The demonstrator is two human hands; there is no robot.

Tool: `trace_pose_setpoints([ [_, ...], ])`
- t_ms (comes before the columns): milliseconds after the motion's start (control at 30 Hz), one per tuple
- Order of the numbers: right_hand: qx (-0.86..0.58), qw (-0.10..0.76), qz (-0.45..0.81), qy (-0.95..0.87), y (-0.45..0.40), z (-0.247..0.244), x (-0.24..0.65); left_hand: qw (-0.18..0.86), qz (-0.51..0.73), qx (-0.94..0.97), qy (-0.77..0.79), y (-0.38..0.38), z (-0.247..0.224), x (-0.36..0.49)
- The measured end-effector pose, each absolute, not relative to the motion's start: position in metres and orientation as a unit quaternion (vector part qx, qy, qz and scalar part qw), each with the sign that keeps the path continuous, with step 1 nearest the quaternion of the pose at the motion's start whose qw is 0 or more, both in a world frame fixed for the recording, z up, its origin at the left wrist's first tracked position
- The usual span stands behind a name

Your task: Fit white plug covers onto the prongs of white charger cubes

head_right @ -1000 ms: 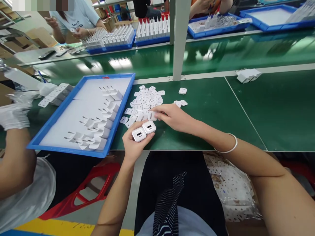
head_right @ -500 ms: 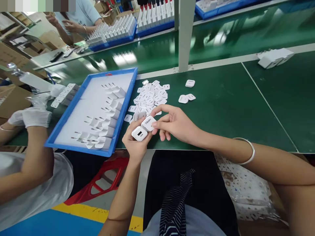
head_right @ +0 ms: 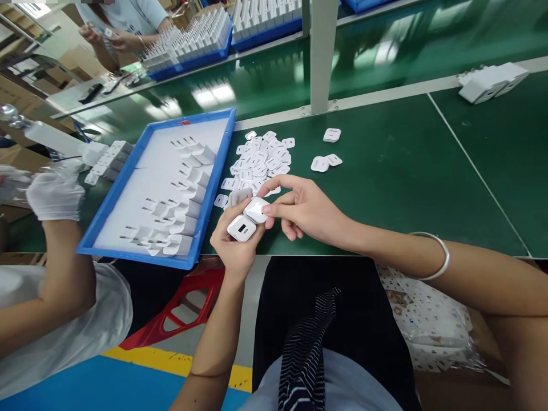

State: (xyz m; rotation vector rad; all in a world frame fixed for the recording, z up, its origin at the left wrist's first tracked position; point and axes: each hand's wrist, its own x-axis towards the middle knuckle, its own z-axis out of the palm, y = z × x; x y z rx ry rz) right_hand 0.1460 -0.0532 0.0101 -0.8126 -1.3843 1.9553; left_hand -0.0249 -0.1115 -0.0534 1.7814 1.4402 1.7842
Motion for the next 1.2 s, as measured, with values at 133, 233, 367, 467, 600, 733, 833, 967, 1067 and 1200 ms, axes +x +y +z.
trace_pose_setpoints([
  [133, -0.307, 0.300, 0.749, -0.504, -0.0518, 0.0085, 0.1462, 0.105, 0.606, 0.623, 0.483, -0.1120, -0.0517, -0.0234],
  [233, -0.309, 0.298, 0.743, -0.514, -0.0518, 0.0084, 0.1467, 0.107, 0.604, 0.628, 0.479, -0.1123, -0.0514, -0.0228],
  [367, -0.310, 0.296, 0.734, -0.527, -0.0525, 0.0107, 0.1466, 0.109, 0.606, 0.625, 0.480, -0.1122, -0.0518, -0.0229],
  [467, -0.316, 0.290, 0.731, -0.530, -0.0529, 0.0127, 0.1462, 0.110, 0.611, 0.623, 0.477, -0.1116, -0.0515, -0.0232],
  [600, -0.320, 0.286, 0.731, -0.531, -0.0527, 0.0135, 0.1461, 0.105, 0.611, 0.627, 0.472, -0.1110, -0.0510, -0.0234],
  [733, -0.321, 0.285, 0.729, -0.534, -0.0520, 0.0125, 0.1462, 0.099, 0.605, 0.633, 0.472, -0.1111, -0.0514, -0.0233],
  [833, -0.328, 0.284, 0.726, -0.534, -0.0512, 0.0115, 0.1460, 0.096, 0.602, 0.638, 0.470, -0.1112, -0.0520, -0.0236],
  [967, -0.336, 0.278, 0.721, -0.539, -0.0499, 0.0100, 0.1461, 0.090, 0.597, 0.644, 0.470, -0.1113, -0.0519, -0.0239],
  [1067, -0.340, 0.271, 0.719, -0.542, -0.0486, 0.0090, 0.1462, 0.094, 0.590, 0.646, 0.476, -0.1118, -0.0515, -0.0237],
  [1200, -0.350, 0.268, 0.712, -0.546, -0.0475, 0.0088, 0.1462, 0.089, 0.580, 0.643, 0.493, -0.1125, -0.0509, -0.0233],
])
